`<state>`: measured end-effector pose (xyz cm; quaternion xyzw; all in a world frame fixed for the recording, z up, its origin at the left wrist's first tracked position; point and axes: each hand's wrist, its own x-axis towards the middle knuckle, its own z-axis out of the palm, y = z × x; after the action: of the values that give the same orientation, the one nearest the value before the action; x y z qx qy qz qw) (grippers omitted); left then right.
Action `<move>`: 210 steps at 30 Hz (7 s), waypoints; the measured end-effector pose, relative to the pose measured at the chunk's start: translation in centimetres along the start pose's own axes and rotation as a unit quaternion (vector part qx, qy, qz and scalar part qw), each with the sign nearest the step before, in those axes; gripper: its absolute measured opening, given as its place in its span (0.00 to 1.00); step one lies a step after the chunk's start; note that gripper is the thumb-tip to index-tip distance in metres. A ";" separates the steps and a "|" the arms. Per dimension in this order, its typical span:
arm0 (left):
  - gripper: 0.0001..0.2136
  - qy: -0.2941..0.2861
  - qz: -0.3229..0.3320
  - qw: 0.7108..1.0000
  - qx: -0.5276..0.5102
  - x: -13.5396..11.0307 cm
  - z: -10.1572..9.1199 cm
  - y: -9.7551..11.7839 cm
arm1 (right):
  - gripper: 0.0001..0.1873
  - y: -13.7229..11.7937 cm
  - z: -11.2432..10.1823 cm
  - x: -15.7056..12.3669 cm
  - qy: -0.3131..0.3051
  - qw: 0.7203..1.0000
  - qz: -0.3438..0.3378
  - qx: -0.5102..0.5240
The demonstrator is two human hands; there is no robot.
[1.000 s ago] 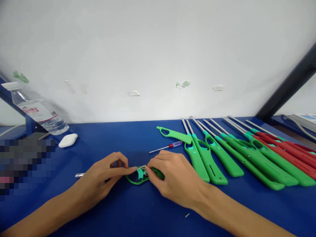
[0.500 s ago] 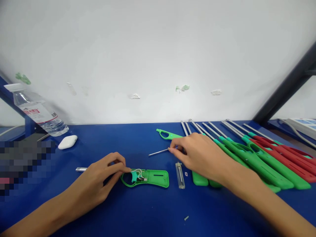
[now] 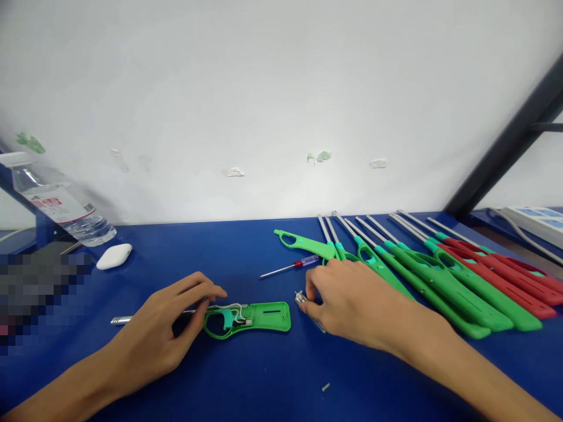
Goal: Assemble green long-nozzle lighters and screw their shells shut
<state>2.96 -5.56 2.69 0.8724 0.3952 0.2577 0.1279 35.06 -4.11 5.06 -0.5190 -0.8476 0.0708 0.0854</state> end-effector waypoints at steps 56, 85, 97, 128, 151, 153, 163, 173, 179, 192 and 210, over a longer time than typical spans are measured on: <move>0.12 0.118 0.127 0.983 -0.062 -0.4 0.7 2.6 | 0.13 -6.0 -0.1 0.8 -0.163 0.827 0.087 0.531; 0.06 0.168 0.052 0.978 -0.109 0.1 0.2 3.2 | 0.22 -8.2 0.9 -1.1 -0.074 0.841 0.118 0.522; 0.08 0.052 -0.113 0.965 -0.231 0.4 0.5 3.2 | 0.18 -7.0 2.4 0.0 0.079 0.955 -0.106 0.265; 0.08 0.054 -0.015 0.987 -0.148 0.0 0.5 2.9 | 0.12 -6.9 3.2 -0.3 0.096 0.955 -0.152 0.237; 0.11 -0.068 -0.072 0.974 -0.202 -0.8 0.6 2.7 | 0.08 -7.2 3.3 -0.4 0.135 0.949 -0.169 0.228; 0.11 -0.078 -0.073 0.973 -0.203 -0.9 0.5 2.8 | 0.07 -7.3 3.3 -0.5 0.124 0.950 -0.163 0.237; 0.11 -0.110 -0.073 0.974 -0.184 -1.2 0.3 3.6 | 0.09 -7.7 3.0 -0.8 0.099 0.947 -0.142 0.271; 0.13 -0.104 -0.120 0.971 -0.180 -1.0 0.2 4.5 | 0.08 -7.6 3.0 -0.6 0.094 0.938 -0.123 0.312; 0.16 -0.116 -0.142 0.951 -0.247 -1.1 -0.1 5.1 | 0.09 -7.6 3.4 -0.8 0.107 0.931 -0.147 0.317; 0.17 -0.109 -0.122 0.946 -0.279 -0.2 -0.4 4.1 | 0.11 -7.0 3.8 -0.3 0.212 0.939 -0.178 0.204; 0.13 -0.034 -0.060 0.996 -0.048 0.0 0.5 1.3 | 0.08 -5.9 4.0 0.7 0.063 0.982 -0.055 0.172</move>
<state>4.05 -6.41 2.79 0.8481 0.4297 0.2383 0.1980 28.71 -6.30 2.44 -0.4525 -0.8429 0.1782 0.2303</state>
